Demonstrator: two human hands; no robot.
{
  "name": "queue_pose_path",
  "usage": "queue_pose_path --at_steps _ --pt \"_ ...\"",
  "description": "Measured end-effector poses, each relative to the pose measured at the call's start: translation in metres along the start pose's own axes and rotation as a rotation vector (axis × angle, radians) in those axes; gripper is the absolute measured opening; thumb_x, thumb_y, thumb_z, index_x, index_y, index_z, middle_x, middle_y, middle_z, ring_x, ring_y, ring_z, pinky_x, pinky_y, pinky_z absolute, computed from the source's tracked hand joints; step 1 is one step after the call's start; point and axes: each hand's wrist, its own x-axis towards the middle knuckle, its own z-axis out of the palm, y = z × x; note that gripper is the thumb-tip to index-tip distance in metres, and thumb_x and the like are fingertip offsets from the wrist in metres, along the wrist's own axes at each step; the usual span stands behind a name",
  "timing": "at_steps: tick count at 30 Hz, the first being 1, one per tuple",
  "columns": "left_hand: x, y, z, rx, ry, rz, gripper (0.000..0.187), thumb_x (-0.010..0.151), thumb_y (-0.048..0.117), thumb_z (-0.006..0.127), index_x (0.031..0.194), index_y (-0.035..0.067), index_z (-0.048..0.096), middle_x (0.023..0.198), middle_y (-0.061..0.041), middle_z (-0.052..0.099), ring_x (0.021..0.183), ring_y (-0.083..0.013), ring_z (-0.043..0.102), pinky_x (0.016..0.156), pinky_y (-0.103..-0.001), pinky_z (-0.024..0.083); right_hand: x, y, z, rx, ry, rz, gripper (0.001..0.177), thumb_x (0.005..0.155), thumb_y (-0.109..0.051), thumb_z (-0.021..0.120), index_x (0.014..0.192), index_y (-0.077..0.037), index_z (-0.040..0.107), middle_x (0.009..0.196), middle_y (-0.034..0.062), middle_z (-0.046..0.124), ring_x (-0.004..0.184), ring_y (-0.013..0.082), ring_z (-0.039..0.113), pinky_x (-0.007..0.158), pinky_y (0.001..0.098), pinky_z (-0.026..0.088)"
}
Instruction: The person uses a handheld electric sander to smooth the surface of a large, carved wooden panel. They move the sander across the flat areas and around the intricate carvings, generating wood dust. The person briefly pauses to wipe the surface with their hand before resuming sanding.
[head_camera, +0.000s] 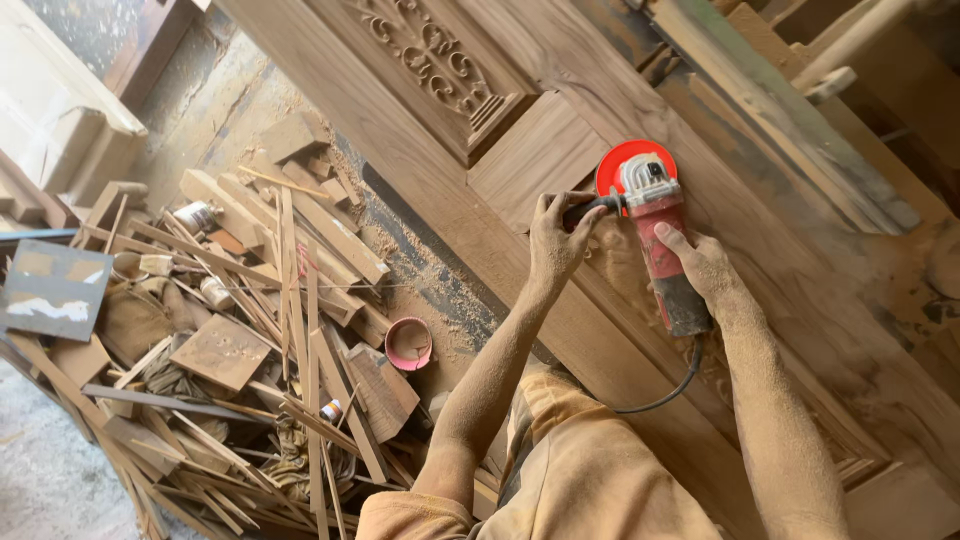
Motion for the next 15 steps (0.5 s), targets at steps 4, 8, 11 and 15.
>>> queue_pose_path --at_steps 4,8,11,15 --pt "-0.026 0.009 0.026 -0.006 -0.034 0.018 0.032 0.089 0.025 0.082 0.114 0.007 0.074 0.113 -0.010 0.062 0.098 -0.0200 0.075 0.084 -0.030 0.066 -0.009 0.036 -0.030 0.007 0.030 -0.033 0.065 0.089 -0.060 0.069 0.114 0.000 0.069 0.088 0.0103 0.072 0.069 0.0181 0.069 0.061 0.0345 0.058" --pt "-0.053 0.015 0.054 0.037 -0.064 0.026 0.033 0.088 0.025 0.082 0.114 0.007 0.073 0.113 -0.010 0.061 0.100 -0.0202 0.072 0.085 -0.030 0.064 -0.035 0.063 -0.054 0.094 0.044 0.076 0.064 0.087 -0.059 0.070 0.113 -0.001 0.068 0.086 0.0130 0.070 0.067 0.0224 0.068 0.058 0.0411 0.058" --pt "-0.076 0.020 0.072 0.138 -0.087 0.108 0.031 0.088 0.024 0.084 0.112 0.007 0.075 0.109 -0.011 0.062 0.099 -0.0218 0.068 0.086 -0.033 0.062 -0.052 0.086 -0.073 0.127 0.054 0.073 0.064 0.085 -0.060 0.070 0.112 -0.002 0.069 0.086 0.0130 0.071 0.067 0.0221 0.069 0.059 0.0391 0.058" --pt "-0.109 0.024 0.097 0.162 -0.145 0.100 0.028 0.090 0.024 0.082 0.113 0.009 0.074 0.109 -0.011 0.063 0.097 -0.0219 0.068 0.086 -0.035 0.060 -0.060 0.134 -0.098 0.153 0.085 0.033 0.063 0.079 -0.063 0.073 0.105 -0.006 0.072 0.085 0.0109 0.073 0.070 0.0187 0.070 0.062 0.0355 0.059"
